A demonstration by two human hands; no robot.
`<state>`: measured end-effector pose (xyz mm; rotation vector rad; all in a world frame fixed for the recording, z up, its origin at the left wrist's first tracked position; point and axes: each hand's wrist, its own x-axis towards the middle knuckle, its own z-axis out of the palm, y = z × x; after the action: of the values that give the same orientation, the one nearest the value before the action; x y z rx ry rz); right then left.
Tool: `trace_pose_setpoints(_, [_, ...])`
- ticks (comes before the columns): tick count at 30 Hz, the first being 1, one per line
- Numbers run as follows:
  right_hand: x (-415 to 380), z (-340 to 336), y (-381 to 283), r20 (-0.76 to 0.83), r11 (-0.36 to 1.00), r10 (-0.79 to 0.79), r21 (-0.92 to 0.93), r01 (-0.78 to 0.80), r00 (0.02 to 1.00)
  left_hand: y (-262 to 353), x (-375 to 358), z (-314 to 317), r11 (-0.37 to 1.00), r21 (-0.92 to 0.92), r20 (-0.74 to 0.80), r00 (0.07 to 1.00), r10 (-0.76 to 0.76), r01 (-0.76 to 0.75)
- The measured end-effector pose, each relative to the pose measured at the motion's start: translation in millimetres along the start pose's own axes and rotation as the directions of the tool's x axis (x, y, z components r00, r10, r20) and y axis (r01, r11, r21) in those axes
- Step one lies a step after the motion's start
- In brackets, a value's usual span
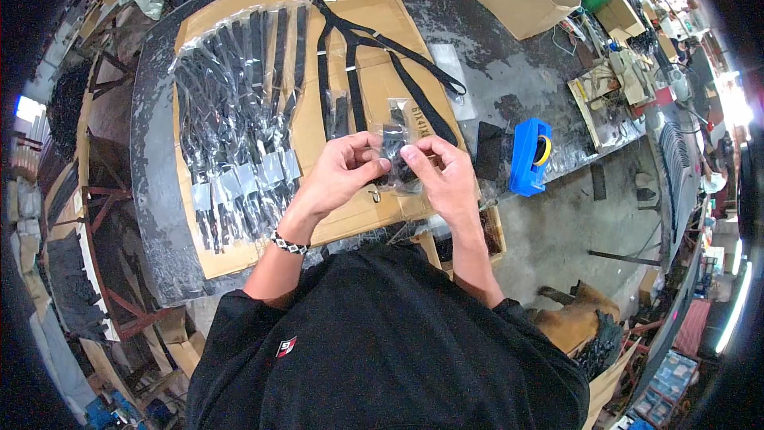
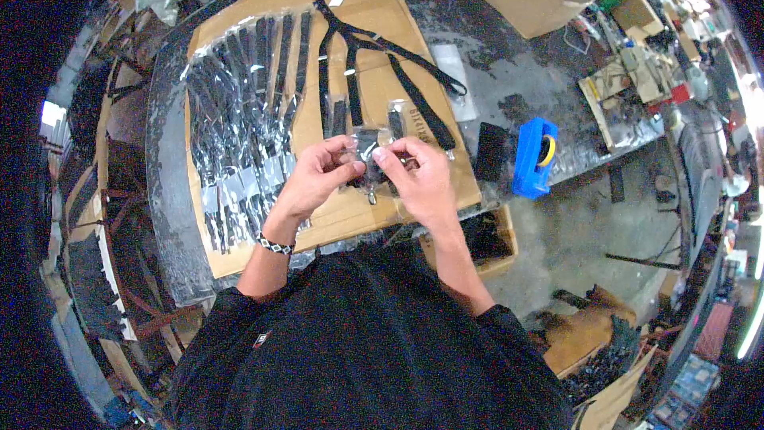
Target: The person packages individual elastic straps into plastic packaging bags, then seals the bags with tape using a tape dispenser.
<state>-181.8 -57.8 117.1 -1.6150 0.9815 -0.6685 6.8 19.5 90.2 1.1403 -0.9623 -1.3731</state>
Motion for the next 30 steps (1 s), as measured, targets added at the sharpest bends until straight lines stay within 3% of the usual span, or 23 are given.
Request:
trace_pose_setpoints(2, [0.3,4.0,6.9,-0.009,0.996,-0.077,0.036,0.077,0.997,-6.2,0.6,-2.8,1.000,0.013,-0.044,0.999,-0.008,0.009])
trace_pose_setpoints(12, [1.2,-1.7,12.2,0.019,0.994,-0.050,0.103,0.048,0.999,-9.9,1.1,-1.2,1.000,-0.010,-0.092,0.996,-0.007,0.006])
trace_pose_setpoints(20, [-1.9,-2.2,22.9,0.009,0.980,-0.007,0.201,0.005,1.000,-11.4,0.2,0.3,1.000,0.000,-0.056,0.998,-0.013,0.013])
trace_pose_setpoints(26, [-3.8,-9.6,9.6,0.034,0.994,0.011,0.108,-0.015,0.999,-6.2,1.4,4.9,0.999,0.036,-0.044,0.999,-0.018,0.019])
trace_pose_setpoints(30, [-4.2,-4.6,12.7,-0.002,0.984,-0.007,0.180,0.007,1.000,-9.0,3.9,7.6,1.000,0.018,-0.032,0.999,0.020,-0.020])
